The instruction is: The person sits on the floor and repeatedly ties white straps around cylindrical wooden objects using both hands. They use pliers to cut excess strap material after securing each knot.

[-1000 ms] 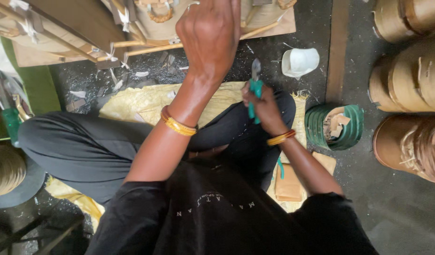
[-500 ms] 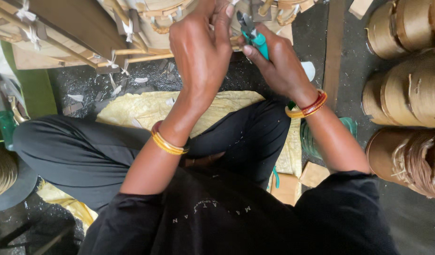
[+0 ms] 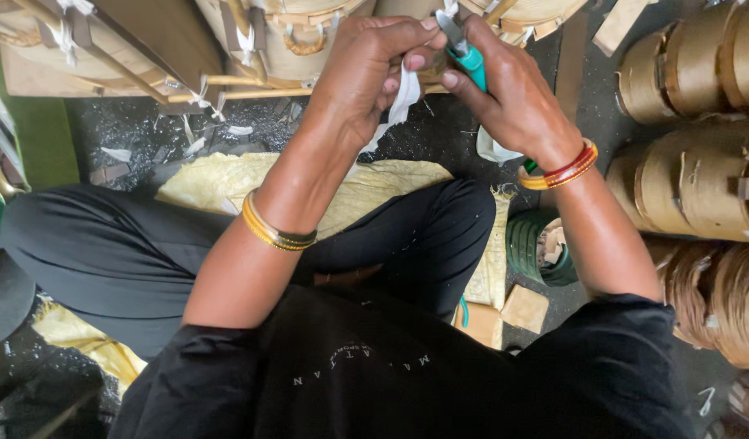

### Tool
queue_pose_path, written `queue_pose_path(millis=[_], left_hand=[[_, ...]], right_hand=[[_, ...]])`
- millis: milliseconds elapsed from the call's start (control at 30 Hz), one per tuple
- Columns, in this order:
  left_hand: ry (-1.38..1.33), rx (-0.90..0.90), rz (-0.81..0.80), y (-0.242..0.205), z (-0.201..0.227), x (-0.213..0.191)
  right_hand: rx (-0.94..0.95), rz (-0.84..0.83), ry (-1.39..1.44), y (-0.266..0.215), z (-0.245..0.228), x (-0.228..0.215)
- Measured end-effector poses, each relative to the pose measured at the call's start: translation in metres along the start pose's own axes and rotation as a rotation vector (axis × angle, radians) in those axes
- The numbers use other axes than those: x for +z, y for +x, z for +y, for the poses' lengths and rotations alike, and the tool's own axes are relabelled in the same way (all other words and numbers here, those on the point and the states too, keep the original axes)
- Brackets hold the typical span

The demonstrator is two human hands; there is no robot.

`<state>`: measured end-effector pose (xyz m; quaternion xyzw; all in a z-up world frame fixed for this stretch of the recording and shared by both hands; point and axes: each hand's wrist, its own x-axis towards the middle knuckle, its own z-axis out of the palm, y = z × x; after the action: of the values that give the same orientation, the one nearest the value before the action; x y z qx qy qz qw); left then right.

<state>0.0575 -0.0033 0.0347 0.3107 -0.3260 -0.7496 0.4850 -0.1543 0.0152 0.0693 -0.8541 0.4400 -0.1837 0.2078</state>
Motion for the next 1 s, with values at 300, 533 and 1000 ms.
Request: queue_pose_path(millis=[300, 533, 1000], left_hand=[[-0.143, -0.063, -0.093, 0.001, 0.0, -0.005], [-0.35, -0.266, -0.162, 0.003, 0.0, -0.005], [-0.223, -0.209, -0.083, -0.02, -0.008, -0.02]], right_hand=[[0.168, -0.023, 0.211, 0.004, 0.008, 0.018], [-0.044, 0.071, 0.115, 0.002, -0.001, 0.009], [0.234, -0.319, 1.154, -0.015, 0.03, 0.055]])
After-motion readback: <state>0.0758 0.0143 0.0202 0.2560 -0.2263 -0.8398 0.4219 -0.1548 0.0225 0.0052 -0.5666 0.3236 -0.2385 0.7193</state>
